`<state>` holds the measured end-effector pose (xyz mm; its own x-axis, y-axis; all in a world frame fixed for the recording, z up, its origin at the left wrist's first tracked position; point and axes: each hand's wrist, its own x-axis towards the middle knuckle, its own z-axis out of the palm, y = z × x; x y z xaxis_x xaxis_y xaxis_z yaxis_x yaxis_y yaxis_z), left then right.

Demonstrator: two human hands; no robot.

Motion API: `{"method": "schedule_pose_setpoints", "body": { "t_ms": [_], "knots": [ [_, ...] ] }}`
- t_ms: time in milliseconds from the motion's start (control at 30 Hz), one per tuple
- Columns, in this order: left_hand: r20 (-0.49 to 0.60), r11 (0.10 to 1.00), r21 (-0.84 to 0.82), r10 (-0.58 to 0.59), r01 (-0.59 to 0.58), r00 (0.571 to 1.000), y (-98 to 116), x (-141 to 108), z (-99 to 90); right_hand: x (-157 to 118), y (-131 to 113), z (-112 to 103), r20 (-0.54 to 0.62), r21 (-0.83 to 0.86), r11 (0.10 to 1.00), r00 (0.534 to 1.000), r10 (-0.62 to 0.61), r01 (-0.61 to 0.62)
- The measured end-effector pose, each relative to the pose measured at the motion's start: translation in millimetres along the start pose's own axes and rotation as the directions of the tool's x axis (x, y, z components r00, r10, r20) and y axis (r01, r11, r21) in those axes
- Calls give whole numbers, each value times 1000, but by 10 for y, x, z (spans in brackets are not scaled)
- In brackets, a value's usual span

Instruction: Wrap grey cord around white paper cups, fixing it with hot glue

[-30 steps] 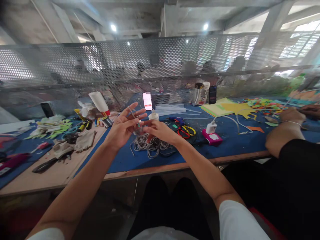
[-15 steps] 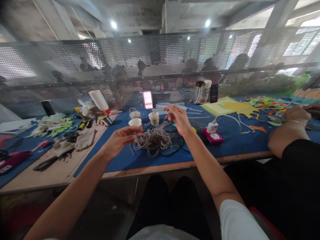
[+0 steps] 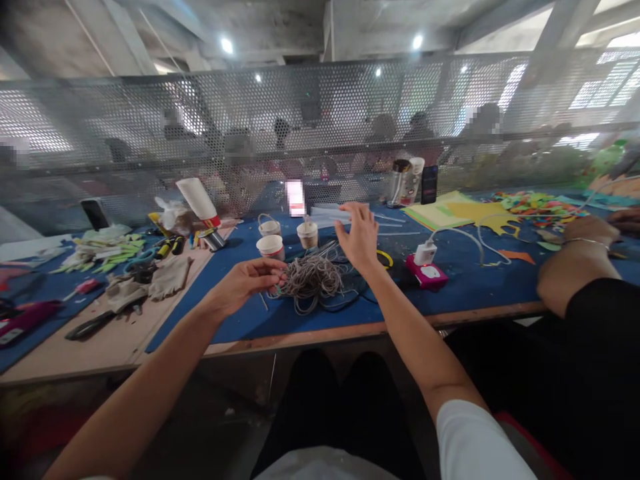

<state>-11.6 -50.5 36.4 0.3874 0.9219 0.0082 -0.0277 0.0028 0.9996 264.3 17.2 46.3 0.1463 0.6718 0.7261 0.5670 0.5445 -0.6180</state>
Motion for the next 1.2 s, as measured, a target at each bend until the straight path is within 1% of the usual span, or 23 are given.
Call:
{"method": "schedule_pose_setpoints", "body": {
  "t_ms": [33,67,100,133,167,200,233,267,367,400,433,467,533,567,600,633,733,767,800,867,967,1067,1200],
  "knots": [
    [-32,1000,0,24,-24,999,18,20,22,-41,-90,23,165,96,995,986,-17,1],
    [-56,999,3,47,-47,997,35,42,43,-83,-179,55,375,217,975,926,-33,-53],
    [-70,998,9,70,-69,995,50,63,63,-126,-259,94,571,316,937,819,-64,-147],
    [-80,996,21,90,-89,993,61,82,80,-166,-321,138,695,379,895,711,-107,-236],
    [-87,993,35,112,-110,990,68,98,94,-201,-361,181,766,404,864,627,-141,-299],
    [-92,990,52,132,-128,987,70,110,104,-227,-379,220,809,405,848,566,-159,-341],
    [-94,987,67,150,-144,984,67,117,110,-244,-377,252,826,397,846,540,-160,-357],
    [-95,985,80,161,-154,982,60,121,112,-252,-359,275,821,391,853,550,-154,-346],
    [-92,985,92,152,-143,984,26,122,106,-245,-275,298,759,389,878,637,-134,-279],
    [-97,987,89,142,-134,985,17,124,105,-244,-254,299,752,393,875,647,-128,-284],
    [-102,988,84,137,-128,985,10,129,106,-249,-240,302,762,399,862,636,-121,-314],
    [-103,988,82,137,-129,985,7,138,110,-259,-233,306,785,403,841,609,-115,-360],
    [-103,985,88,160,-151,982,9,164,126,-289,-226,323,837,399,799,534,-118,-449],
    [-103,982,98,173,-163,980,12,178,135,-302,-221,331,850,396,789,513,-120,-470],
    [-106,980,108,181,-170,978,14,190,143,-309,-212,335,846,395,791,521,-115,-467],
    [-108,979,115,181,-169,978,15,199,148,-307,-199,333,824,397,804,558,-99,-443],
    [-106,985,112,144,-132,984,5,199,146,-245,-135,285,676,395,855,737,-24,-335],
    [-105,987,108,131,-119,986,-3,190,138,-210,-111,260,617,388,867,787,7,-312],
    [-105,989,104,120,-109,987,-12,178,129,-175,-85,235,561,380,875,827,40,-301],
    [-117,991,92,105,-95,987,-34,149,105,-111,-35,194,457,365,883,883,105,-294],
    [-140,994,85,83,-71,987,-66,97,64,-53,30,156,316,334,899,932,176,-283],
    [-150,994,98,51,-37,987,-84,39,27,-22,75,118,152,268,933,967,204,-240],
    [-157,996,91,17,-3,987,-79,-43,-15,30,135,24,-67,186,967,979,191,-175]
  ]
}}
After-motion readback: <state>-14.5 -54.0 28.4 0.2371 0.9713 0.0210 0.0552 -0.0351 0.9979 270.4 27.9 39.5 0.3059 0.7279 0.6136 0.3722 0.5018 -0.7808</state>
